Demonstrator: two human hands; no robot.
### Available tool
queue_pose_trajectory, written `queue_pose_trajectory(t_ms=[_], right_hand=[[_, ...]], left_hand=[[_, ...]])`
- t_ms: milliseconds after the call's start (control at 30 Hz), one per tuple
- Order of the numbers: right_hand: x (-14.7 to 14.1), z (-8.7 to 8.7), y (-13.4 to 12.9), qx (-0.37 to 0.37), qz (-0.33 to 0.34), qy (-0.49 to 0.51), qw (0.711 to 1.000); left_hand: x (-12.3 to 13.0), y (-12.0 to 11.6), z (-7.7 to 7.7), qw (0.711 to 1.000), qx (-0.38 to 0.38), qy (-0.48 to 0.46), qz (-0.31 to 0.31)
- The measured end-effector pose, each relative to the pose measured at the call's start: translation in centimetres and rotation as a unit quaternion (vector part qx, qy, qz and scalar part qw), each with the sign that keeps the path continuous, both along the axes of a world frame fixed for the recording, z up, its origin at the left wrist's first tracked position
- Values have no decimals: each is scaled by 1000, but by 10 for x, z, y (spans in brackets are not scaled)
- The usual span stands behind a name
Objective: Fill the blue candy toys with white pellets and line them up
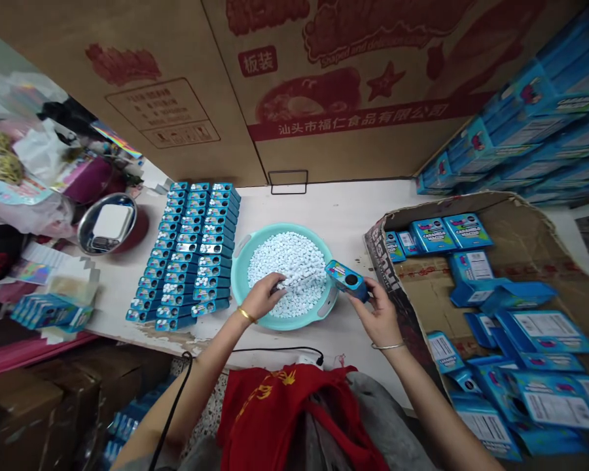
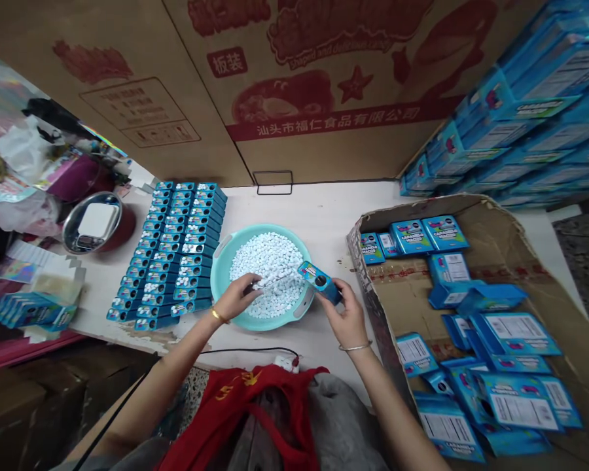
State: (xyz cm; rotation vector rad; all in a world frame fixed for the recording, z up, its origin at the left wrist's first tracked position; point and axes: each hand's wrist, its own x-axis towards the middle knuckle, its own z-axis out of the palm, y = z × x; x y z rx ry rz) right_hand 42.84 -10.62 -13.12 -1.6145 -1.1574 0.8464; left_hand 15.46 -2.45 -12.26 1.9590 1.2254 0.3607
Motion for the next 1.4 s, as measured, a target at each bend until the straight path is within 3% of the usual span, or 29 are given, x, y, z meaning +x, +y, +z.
queue_pose_trajectory(t_ms=[200, 333, 567, 733, 833, 900, 967, 1067, 1133, 1200, 1267, 1400], right_hand=[[-10, 11, 16, 77, 86, -128, 985], [-22, 8, 21, 94, 135, -142, 976], [-35, -2, 16, 106, 154, -161, 969], [-40, -8, 14, 114, 151, -171, 967], [-43, -10, 14, 114, 149, -172, 967], [-42, -10, 15, 110, 141, -169, 969], [-38, -9, 15, 101, 118, -157, 975], [-28, -7, 15, 81, 73, -124, 986], [-20, -5, 13, 69, 52, -107, 990], [-15, -4, 12, 58, 36, -98, 993], [-12, -4, 11, 49, 21, -90, 995], [-13, -7, 11, 32, -3, -72, 997]], left_hand=[[-14, 7, 77, 994, 46, 28, -98], [-6, 12, 111, 978, 56, 117, -164], [24, 16, 151, 914, 73, 337, -214], [46, 6, 171, 882, 98, 401, -227], [47, 2, 175, 883, 110, 403, -215], [34, 4, 164, 897, 126, 387, -173], [12, 11, 138, 909, 135, 380, -105], [-24, 24, 78, 905, 93, 414, -20], [-36, 31, 36, 910, 50, 411, -17], [-33, 36, 1, 934, 20, 357, -23], [-19, 38, -23, 957, 2, 288, -31], [16, 38, -48, 976, -15, 212, -48]])
